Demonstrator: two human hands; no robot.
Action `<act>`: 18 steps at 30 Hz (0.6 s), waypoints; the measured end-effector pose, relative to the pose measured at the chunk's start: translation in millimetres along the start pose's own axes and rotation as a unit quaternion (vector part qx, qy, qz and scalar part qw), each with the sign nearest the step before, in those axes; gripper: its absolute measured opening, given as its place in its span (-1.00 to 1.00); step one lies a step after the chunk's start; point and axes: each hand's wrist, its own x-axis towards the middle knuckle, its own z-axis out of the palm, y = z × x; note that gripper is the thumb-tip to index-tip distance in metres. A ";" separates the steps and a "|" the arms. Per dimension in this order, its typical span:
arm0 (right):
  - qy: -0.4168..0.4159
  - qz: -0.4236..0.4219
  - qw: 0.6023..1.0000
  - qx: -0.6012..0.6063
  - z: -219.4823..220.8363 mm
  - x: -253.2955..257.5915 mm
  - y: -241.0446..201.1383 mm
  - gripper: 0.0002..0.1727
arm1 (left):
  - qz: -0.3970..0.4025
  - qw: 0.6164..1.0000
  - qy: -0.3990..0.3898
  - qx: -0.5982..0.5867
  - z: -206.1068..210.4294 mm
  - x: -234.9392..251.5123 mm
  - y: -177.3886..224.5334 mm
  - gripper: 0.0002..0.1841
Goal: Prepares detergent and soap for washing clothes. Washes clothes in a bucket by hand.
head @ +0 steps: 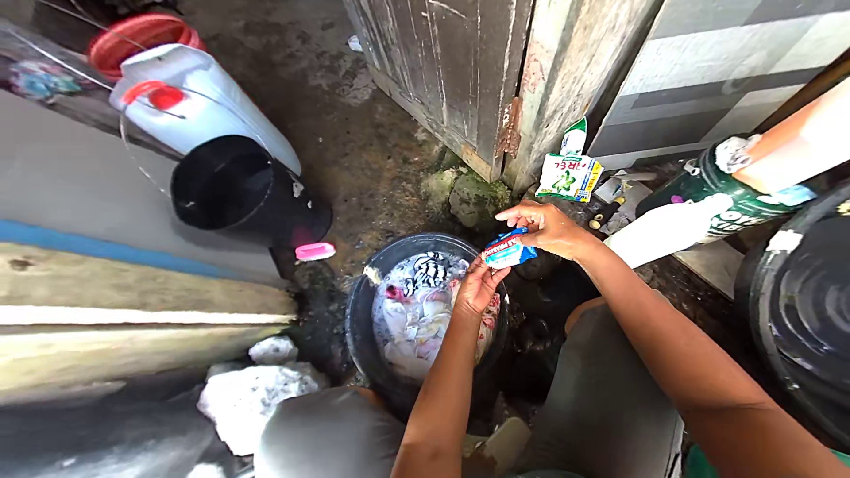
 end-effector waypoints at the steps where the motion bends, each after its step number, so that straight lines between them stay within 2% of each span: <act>1: 0.008 0.002 1.000 0.005 3.0 1.2 0.3 -0.44 | 0.014 1.000 0.008 -0.006 0.1 -3.4 1.3 -0.72; 4: -0.021 0.046 0.999 0.004 14.8 6.1 5.8 -0.42 | 0.055 0.997 0.044 -0.017 1.7 -9.9 3.8 -0.72; 6: -0.040 0.072 0.997 -0.008 24.9 10.4 14.6 -0.49 | 0.075 0.995 0.060 -0.014 -2.8 -10.3 5.3 -0.72; 10: -0.026 0.066 0.991 -0.116 39.3 14.7 14.8 -0.53 | 0.080 0.995 0.059 0.002 -19.0 -12.5 5.5 -0.77; 12: -0.007 0.031 0.984 -0.176 46.3 15.2 12.1 -0.55 | 0.079 0.995 0.057 0.008 -23.9 -14.6 3.6 -0.78; 15: 0.037 -0.067 0.966 -0.247 55.8 16.4 12.5 -0.50 | 0.074 0.996 0.042 -0.017 -27.3 -15.0 2.4 -0.75; 18: 0.086 -0.162 0.947 -0.262 60.7 18.6 11.2 -0.60 | 0.064 0.997 0.006 -0.046 -27.1 -16.2 3.9 -0.71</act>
